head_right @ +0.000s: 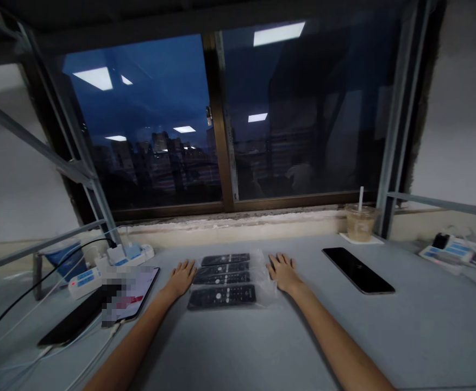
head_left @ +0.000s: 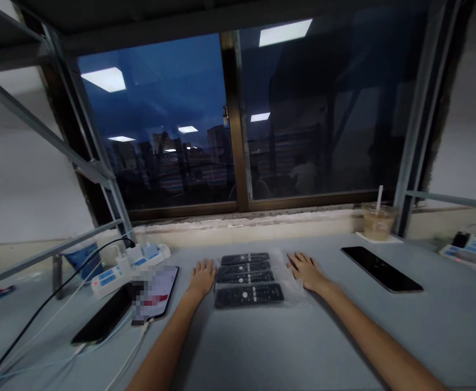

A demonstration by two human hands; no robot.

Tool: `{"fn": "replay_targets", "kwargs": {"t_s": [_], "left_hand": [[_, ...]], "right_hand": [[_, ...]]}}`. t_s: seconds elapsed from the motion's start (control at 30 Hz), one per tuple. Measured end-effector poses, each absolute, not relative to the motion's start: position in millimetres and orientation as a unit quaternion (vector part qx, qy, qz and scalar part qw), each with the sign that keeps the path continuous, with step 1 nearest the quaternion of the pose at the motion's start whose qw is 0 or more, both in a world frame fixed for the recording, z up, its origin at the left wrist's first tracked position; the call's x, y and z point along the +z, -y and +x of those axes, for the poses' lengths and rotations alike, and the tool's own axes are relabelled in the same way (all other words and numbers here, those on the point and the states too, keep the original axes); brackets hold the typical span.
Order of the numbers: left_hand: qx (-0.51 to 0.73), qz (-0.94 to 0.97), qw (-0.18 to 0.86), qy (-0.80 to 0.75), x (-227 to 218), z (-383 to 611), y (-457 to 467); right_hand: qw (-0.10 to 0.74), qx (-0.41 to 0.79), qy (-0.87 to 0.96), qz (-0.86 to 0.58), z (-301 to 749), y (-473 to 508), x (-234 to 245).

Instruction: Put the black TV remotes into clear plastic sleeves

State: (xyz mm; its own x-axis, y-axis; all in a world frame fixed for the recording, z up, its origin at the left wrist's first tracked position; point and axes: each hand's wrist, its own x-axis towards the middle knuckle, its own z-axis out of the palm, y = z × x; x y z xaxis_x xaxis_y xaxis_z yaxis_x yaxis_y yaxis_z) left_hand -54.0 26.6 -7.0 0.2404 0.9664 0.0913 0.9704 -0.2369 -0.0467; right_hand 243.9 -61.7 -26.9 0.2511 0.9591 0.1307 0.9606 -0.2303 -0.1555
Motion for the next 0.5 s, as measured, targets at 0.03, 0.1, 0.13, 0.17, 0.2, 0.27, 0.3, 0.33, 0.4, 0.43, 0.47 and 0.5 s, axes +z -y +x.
{"fn": "replay_targets", "kwargs": {"t_s": [0.03, 0.1, 0.13, 0.17, 0.2, 0.27, 0.3, 0.33, 0.4, 0.43, 0.47, 0.5], "left_hand": [[-0.02, -0.787, 0.049, 0.615, -7.3, -53.9, -26.9], [-0.018, -0.789, 0.054, 0.612, -8.2, -53.7, -27.6], [-0.017, -0.79, 0.056, 0.61, -8.7, -53.6, -28.1], [-0.016, -0.792, 0.058, 0.608, -9.2, -53.7, -28.5], [-0.017, -0.793, 0.059, 0.606, -9.7, -53.8, -28.9], [-0.019, -0.796, 0.062, 0.601, -10.5, -54.3, -29.1], [-0.02, -0.799, 0.064, 0.598, -10.7, -54.7, -28.9], [-0.02, -0.802, 0.065, 0.593, -10.7, -55.1, -28.5], [-0.019, -0.808, 0.065, 0.585, -10.3, -55.9, -27.2], [-0.019, -0.81, 0.065, 0.582, -9.8, -56.3, -26.5], [-0.019, -0.811, 0.064, 0.581, -9.3, -56.5, -25.8], [-0.02, -0.812, 0.063, 0.58, -8.8, -56.7, -25.2]], "right_hand": [[0.102, -0.003, 0.613, -0.783, 244.1, 61.7, -26.8], [0.103, -0.002, 0.615, -0.782, 244.3, 61.7, -26.4], [0.103, -0.001, 0.614, -0.782, 244.3, 61.8, -26.3], [0.103, 0.0, 0.613, -0.783, 244.3, 61.7, -26.2], [0.102, 0.0, 0.613, -0.784, 244.4, 61.7, -26.3], [0.101, 0.001, 0.612, -0.785, 244.7, 61.3, -26.7], [0.1, 0.0, 0.612, -0.784, 245.0, 61.1, -27.1], [0.1, -0.001, 0.613, -0.784, 245.2, 61.0, -27.5], [0.1, -0.003, 0.614, -0.783, 245.6, 60.8, -28.2], [0.099, -0.004, 0.615, -0.782, 245.6, 60.9, -28.4], [0.099, -0.005, 0.615, -0.782, 245.6, 61.0, -28.5], [0.099, -0.006, 0.615, -0.783, 245.4, 61.2, -28.5]]}}
